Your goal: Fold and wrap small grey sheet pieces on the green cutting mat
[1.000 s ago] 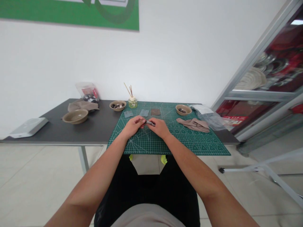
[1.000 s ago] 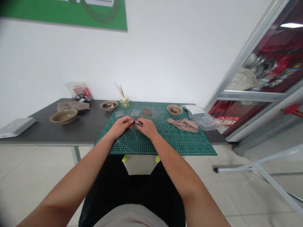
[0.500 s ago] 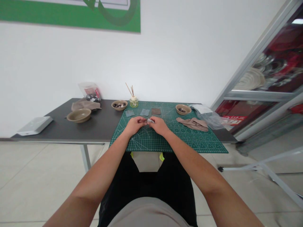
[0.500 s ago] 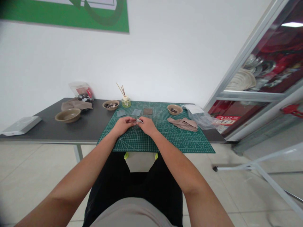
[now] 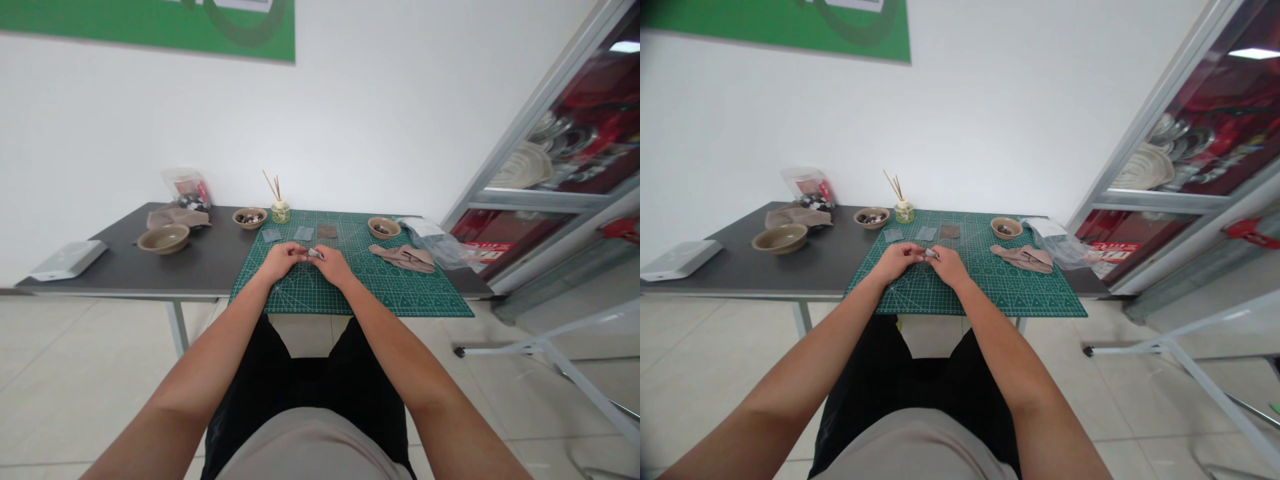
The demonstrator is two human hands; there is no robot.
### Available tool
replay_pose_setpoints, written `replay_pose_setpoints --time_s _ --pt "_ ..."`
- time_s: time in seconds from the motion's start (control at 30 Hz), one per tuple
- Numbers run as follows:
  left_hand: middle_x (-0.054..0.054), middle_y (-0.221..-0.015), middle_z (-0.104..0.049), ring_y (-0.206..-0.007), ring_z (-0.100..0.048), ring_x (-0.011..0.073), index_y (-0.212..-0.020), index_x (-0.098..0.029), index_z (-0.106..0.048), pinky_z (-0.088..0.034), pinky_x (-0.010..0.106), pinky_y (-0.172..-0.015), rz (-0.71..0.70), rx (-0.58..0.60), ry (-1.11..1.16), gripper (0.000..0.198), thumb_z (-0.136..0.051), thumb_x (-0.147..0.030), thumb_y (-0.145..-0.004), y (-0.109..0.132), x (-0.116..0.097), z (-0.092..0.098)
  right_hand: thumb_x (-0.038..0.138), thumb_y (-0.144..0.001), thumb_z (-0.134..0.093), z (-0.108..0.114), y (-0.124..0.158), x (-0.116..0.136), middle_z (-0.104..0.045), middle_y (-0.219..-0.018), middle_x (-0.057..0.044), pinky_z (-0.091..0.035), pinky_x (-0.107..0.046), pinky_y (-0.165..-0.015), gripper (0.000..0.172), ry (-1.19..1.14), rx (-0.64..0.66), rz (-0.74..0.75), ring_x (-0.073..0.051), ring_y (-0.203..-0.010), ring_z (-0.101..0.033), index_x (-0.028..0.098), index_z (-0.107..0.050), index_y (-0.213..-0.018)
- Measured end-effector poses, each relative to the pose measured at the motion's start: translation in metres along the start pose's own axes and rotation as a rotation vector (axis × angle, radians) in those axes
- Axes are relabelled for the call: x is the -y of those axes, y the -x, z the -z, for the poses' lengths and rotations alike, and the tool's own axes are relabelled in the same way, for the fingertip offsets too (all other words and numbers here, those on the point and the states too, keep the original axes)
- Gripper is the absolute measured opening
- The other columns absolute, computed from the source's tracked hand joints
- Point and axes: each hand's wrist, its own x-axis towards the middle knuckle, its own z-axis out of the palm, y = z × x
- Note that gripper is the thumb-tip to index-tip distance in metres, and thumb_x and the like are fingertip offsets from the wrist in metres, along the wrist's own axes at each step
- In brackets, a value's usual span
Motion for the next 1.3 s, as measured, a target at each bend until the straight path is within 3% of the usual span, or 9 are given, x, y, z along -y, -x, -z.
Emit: replay_pose_setpoints --time_s 0.23,0.57,0.77,0.97,1.17,1.3 --pt "0.004 -0.082 -0.074 -0.075 -0.065 0.0186 -0.088 -0.017 -0.075 -0.049 0.033 -0.079 0.001 -0.009 -0.017 0.026 -0.074 -0.03 -0.066 -0.0007 0.0033 0.0006 0.037 -0.089 -0.055 0.0007 0.0019 -0.0002 -0.053 -0.066 0.003 -0.027 -0.024 -0.062 0.025 -0.011 -0.003 0.03 -0.012 -0.065 -0.048 0.019 -0.056 -0.072" --pt "0.005 -0.085 -0.075 -0.08 -0.066 0.0194 -0.092 -0.016 -0.075 -0.049 0.033 -0.082 -0.009 0.015 -0.024 0.031 -0.073 -0.032 -0.067 -0.002 0.0074 0.0017 0.034 -0.088 -0.059 -0.0001 0.0023 -0.0009 -0.06 -0.074 0.002 -0.03 -0.023 -0.066 0.018 -0.022 0.015 0.039 -0.012 -0.069 -0.05 0.018 -0.062 -0.08" --pt "0.004 -0.082 -0.075 -0.076 -0.065 0.0186 -0.092 -0.016 -0.075 -0.049 0.033 -0.079 0.003 -0.006 -0.025 0.03 -0.073 -0.031 -0.066 -0.0037 0.0094 0.0021 0.034 -0.087 -0.061 -0.001 0.0027 -0.0009 -0.056 -0.068 0.003 -0.028 -0.023 -0.063 0.02 -0.014 -0.02 0.036 -0.011 -0.066 -0.049 0.018 -0.059 -0.075" --pt "0.004 -0.083 -0.075 -0.078 -0.066 0.0187 -0.09 -0.016 -0.075 -0.05 0.032 -0.08 0.0 0.012 0.017 0.028 -0.074 -0.029 -0.065 -0.004 0.0101 0.0017 0.033 -0.087 -0.059 -0.0007 0.0041 0.0014 -0.061 -0.074 0.002 -0.03 -0.023 -0.065 0.016 -0.018 -0.003 0.024 -0.012 -0.069 -0.052 0.019 -0.063 -0.081" --pt "0.004 -0.081 -0.075 -0.076 -0.065 0.0182 -0.09 -0.016 -0.075 -0.049 0.032 -0.078 0.014 -0.006 -0.009 0.028 -0.074 -0.028 -0.065 -0.0037 0.0087 0.0016 0.035 -0.086 -0.061 -0.0007 0.0034 0.0004 -0.054 -0.066 0.004 -0.027 -0.024 -0.061 0.021 0.016 -0.017 0.015 -0.011 -0.063 -0.046 0.019 -0.057 -0.072" --pt "0.004 -0.083 -0.075 -0.077 -0.066 0.0187 -0.091 -0.016 -0.075 -0.049 0.032 -0.078 0.013 -0.004 -0.016 0.029 -0.074 -0.029 -0.065 -0.0026 0.0071 0.0019 0.034 -0.086 -0.06 -0.0002 0.0036 0.0013 -0.057 -0.07 0.003 -0.028 -0.023 -0.063 0.017 -0.005 -0.009 0.009 -0.012 -0.066 -0.049 0.019 -0.06 -0.078"
